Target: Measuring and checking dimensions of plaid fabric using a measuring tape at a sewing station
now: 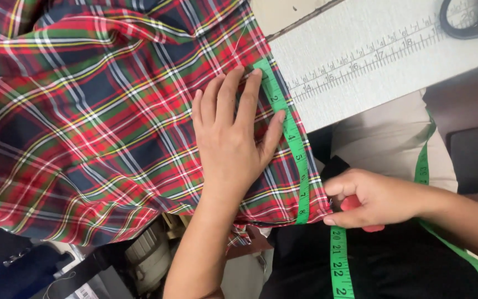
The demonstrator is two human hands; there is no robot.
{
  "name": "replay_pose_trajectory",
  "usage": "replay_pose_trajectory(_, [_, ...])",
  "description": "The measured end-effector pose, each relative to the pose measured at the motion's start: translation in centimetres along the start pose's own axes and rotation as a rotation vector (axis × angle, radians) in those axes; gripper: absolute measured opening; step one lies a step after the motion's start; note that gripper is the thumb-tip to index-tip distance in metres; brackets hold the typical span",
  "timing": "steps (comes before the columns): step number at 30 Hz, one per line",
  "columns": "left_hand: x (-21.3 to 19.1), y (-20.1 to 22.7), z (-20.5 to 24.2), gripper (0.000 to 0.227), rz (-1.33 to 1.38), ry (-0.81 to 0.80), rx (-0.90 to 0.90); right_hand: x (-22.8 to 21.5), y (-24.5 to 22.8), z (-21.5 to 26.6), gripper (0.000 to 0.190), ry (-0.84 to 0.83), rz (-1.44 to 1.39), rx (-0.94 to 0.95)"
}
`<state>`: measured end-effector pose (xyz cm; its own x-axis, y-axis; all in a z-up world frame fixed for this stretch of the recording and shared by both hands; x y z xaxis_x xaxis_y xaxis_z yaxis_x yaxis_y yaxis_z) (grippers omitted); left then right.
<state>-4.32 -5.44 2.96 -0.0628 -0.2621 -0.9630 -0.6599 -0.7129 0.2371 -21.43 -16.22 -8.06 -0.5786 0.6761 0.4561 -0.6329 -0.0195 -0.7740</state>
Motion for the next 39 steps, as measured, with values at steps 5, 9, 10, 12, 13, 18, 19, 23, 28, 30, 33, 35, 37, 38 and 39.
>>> replay_pose_trajectory(5, [-0.1, 0.1, 0.0, 0.049, -0.005, 0.011, 0.012, 0.2, -0.1, -0.1, 0.009, -0.004, 0.014, -0.048])
replay_pose_trajectory(9, [0.2, 0.0, 0.2, 0.049, -0.005, 0.006, 0.005, 0.3, 0.2, -0.1, 0.009, -0.003, -0.011, 0.032])
replay_pose_trajectory(10, [0.2, -0.1, 0.2, 0.050, -0.002, 0.007, 0.004, 0.2, -0.5, -0.2, 0.010, 0.010, 0.046, -0.028])
replay_pose_trajectory(12, [0.2, 0.0, 0.6, 0.050, -0.001, 0.010, 0.004, -0.3, -1.2, 0.3, 0.012, 0.024, 0.106, -0.090])
replay_pose_trajectory(13, [-0.1, -0.1, 0.7, 0.046, 0.086, 0.006, 0.030, -1.8, -2.4, 0.9, 0.030, 0.187, 0.420, -0.133])
replay_pose_trajectory(18, [-3.7, 3.9, 1.4, 0.036, 0.552, -0.346, 0.381, -10.4, -10.6, 7.0, 0.058, 0.761, 0.546, -0.246])
replay_pose_trajectory(19, [-4.5, 3.5, 0.9, 0.030, 0.613, -0.254, 0.365, -12.7, -11.9, 7.7, 0.022, 0.932, 0.695, -0.081])
replay_pose_trajectory(23, [-3.4, -2.2, -3.1, 0.016, 0.446, 0.071, 0.059, -17.7, -14.9, 7.8, 0.023, 1.237, 1.232, -0.274])
replay_pose_trajectory(28, [-0.1, -4.2, -4.5, 0.022, 0.315, 0.074, -0.012, -17.7, -15.4, 6.5, 0.017, 1.289, 1.541, -0.132])
replay_pose_trajectory(30, [0.6, -4.6, -4.2, 0.022, 0.260, 0.064, -0.034, -17.8, -14.9, 6.2, 0.017, 1.305, 1.620, -0.066])
replay_pose_trajectory(33, [0.4, -4.5, -4.1, 0.024, 0.264, 0.097, 0.014, -17.5, -15.5, 5.9, 0.013, 1.309, 1.607, -0.171])
replay_pose_trajectory(35, [0.3, -4.4, -4.0, 0.023, 0.276, 0.103, 0.031, -17.2, -16.4, 5.4, 0.013, 1.264, 1.465, -0.266])
replay_pose_trajectory(37, [0.1, -4.2, -4.2, 0.021, 0.272, 0.116, 0.035, -17.5, -16.6, 4.7, 0.015, 1.257, 1.503, -0.222])
replay_pose_trajectory(38, [0.0, -4.2, -4.2, 0.019, 0.268, 0.128, 0.039, -17.7, -16.5, 4.2, 0.016, 1.249, 1.539, -0.179])
replay_pose_trajectory(39, [0.0, -4.1, -4.2, 0.019, 0.268, 0.127, 0.037, -17.6, -16.4, 4.2, 0.016, 1.247, 1.539, -0.178])
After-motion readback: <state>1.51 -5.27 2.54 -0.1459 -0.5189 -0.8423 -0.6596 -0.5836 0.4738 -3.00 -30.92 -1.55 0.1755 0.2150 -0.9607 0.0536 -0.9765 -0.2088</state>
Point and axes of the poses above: each hand's wrist, its own z-axis away from the middle knuckle, its own x-axis out of the palm, y = z × x, the point moved 8 cm from there along -z, towards the middle knuckle, and after that the axes turned 7 degrees about -y, right-handed, at the moved point
